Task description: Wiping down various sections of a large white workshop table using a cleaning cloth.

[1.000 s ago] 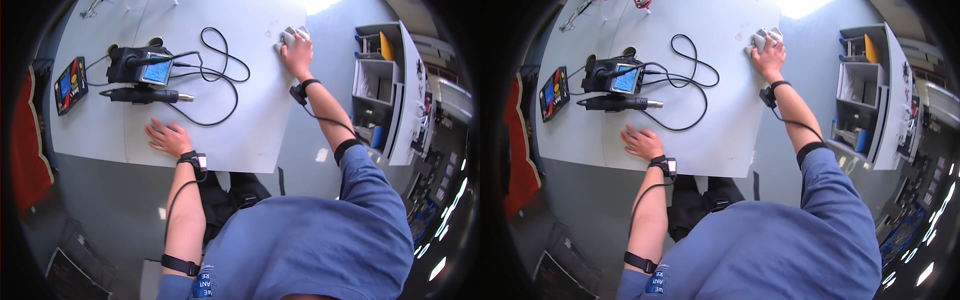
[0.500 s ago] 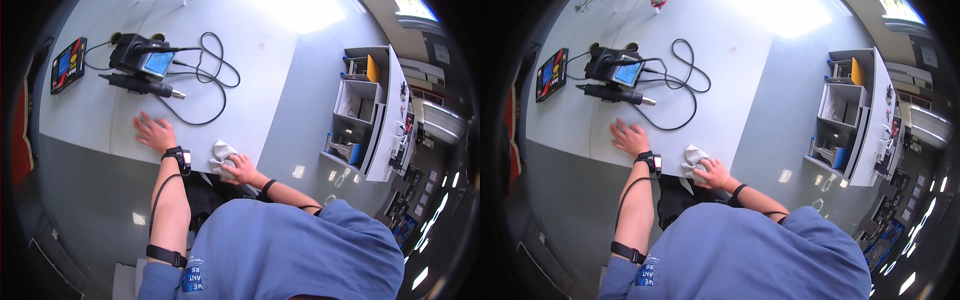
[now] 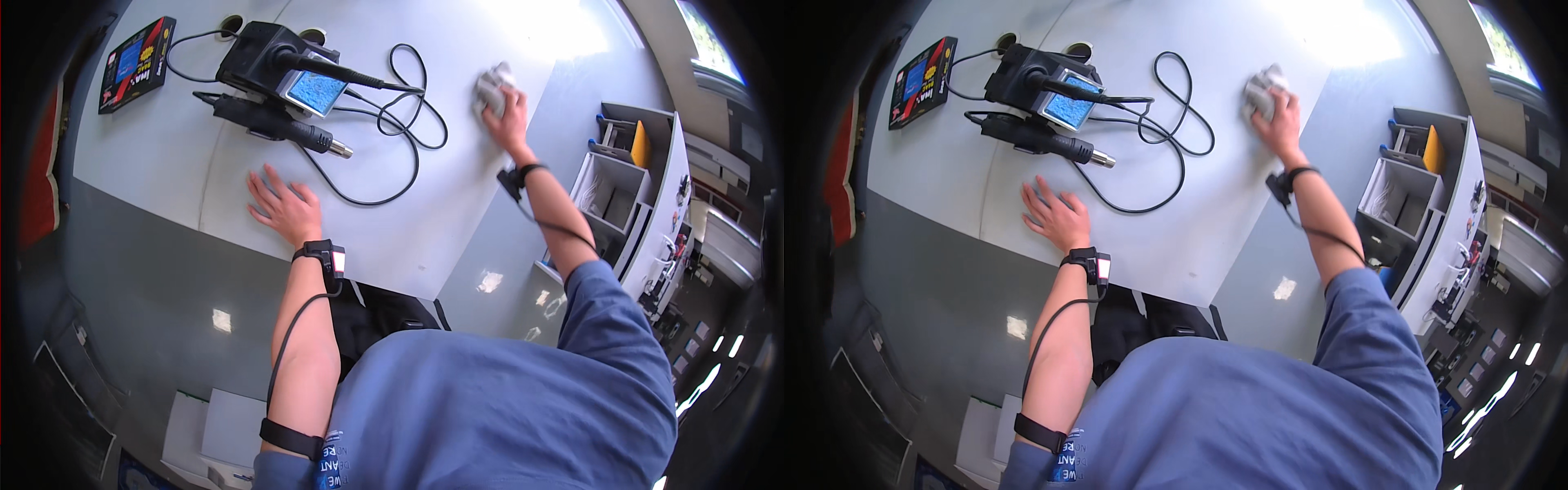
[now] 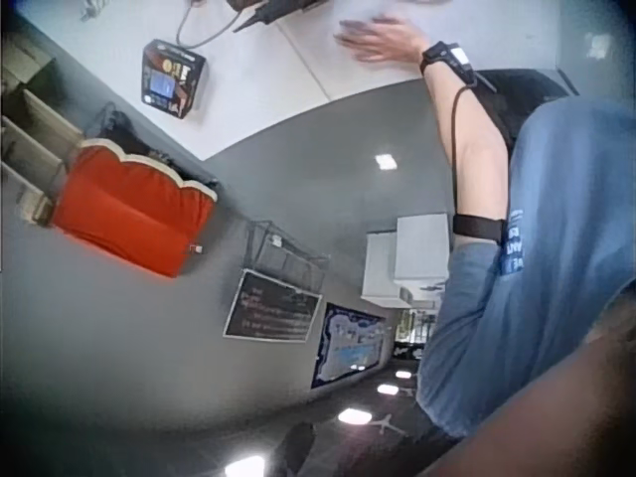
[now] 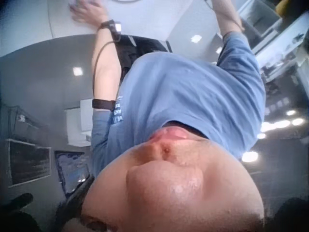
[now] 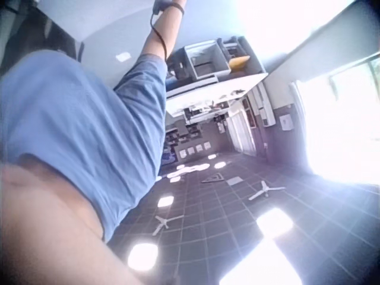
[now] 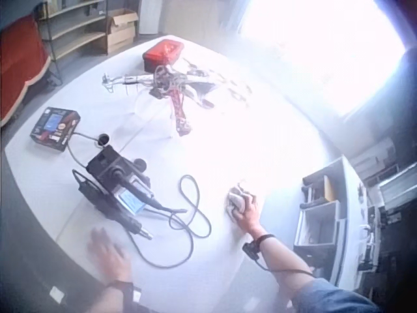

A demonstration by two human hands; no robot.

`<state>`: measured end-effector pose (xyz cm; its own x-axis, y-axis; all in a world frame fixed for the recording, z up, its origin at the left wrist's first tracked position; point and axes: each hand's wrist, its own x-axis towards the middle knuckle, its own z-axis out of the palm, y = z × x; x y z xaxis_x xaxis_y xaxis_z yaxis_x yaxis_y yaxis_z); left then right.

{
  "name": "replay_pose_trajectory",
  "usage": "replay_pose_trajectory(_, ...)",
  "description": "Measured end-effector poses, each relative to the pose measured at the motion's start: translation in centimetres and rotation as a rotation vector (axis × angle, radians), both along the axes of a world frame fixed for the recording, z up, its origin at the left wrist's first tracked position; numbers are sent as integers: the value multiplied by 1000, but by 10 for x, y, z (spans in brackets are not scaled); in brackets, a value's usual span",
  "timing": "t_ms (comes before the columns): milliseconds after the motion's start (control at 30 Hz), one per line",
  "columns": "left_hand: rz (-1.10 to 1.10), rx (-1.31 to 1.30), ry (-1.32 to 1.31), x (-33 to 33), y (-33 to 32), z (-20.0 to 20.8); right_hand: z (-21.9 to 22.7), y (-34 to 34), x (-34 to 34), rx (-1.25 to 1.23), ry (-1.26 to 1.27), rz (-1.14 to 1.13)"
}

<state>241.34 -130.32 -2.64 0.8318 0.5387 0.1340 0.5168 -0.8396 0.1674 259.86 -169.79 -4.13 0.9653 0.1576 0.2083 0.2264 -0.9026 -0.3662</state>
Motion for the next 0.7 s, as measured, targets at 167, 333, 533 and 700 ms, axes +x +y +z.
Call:
replay_pose_trajectory(167, 6, 32, 14, 0, -1, -1, 5, 14, 54, -9, 24, -312)
replay_pose_trajectory(333, -34, 27, -4, 1, -8, -2, -4, 33, 8, 21, -15, -450)
replay_pose_trajectory(533, -28, 41, 3, -1, -4, -7, 19, 113, -202, 44, 112, 187)
replay_pose_trajectory(700, 2, 82, -1, -2, -3, -5, 49, 141, -273, 64, 326, 410)
